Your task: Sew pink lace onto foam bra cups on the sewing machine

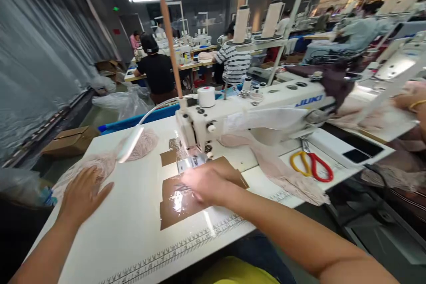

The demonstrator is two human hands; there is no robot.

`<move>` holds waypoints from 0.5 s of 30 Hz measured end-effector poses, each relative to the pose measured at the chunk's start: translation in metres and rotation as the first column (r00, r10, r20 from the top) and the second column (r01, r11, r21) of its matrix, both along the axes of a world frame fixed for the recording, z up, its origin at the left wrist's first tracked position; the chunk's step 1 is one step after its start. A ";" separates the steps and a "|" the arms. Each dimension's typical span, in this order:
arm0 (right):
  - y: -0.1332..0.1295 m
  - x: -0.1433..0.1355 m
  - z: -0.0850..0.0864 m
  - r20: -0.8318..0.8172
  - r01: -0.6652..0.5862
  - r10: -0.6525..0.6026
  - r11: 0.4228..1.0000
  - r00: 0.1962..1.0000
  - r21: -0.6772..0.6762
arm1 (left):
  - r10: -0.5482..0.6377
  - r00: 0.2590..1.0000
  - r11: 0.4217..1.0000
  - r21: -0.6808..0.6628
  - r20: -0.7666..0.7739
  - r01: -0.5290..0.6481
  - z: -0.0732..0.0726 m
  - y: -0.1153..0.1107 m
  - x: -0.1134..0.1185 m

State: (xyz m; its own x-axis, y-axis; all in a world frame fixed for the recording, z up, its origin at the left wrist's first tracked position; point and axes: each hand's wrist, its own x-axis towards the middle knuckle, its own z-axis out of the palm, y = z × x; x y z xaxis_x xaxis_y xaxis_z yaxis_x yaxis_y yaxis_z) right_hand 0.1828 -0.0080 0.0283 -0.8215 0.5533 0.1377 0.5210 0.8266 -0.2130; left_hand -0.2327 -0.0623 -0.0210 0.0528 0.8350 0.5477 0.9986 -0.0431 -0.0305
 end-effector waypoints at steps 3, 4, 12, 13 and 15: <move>-0.019 0.096 -0.003 -0.135 0.426 -0.418 0.904 0.899 0.036 | -0.065 0.998 0.998 -0.023 0.022 0.066 -0.001 -0.019 0.017; -0.023 0.125 -0.006 -0.150 0.580 -0.566 0.810 0.811 0.082 | -0.095 0.995 0.994 -0.051 0.044 0.097 0.001 -0.025 0.026; -0.051 0.196 -0.014 0.096 0.803 -0.800 0.596 0.592 0.012 | -0.082 0.640 0.826 -0.308 0.764 0.473 0.036 -0.037 0.191; -0.060 0.185 -0.010 0.031 0.754 -0.754 0.654 0.656 -0.062 | 0.026 0.482 0.754 -0.334 0.876 0.566 0.040 -0.036 0.219; -0.082 0.160 0.000 -0.130 0.541 -0.592 0.790 0.796 -0.287 | 0.329 0.066 0.621 -0.268 0.942 0.736 0.042 -0.036 0.271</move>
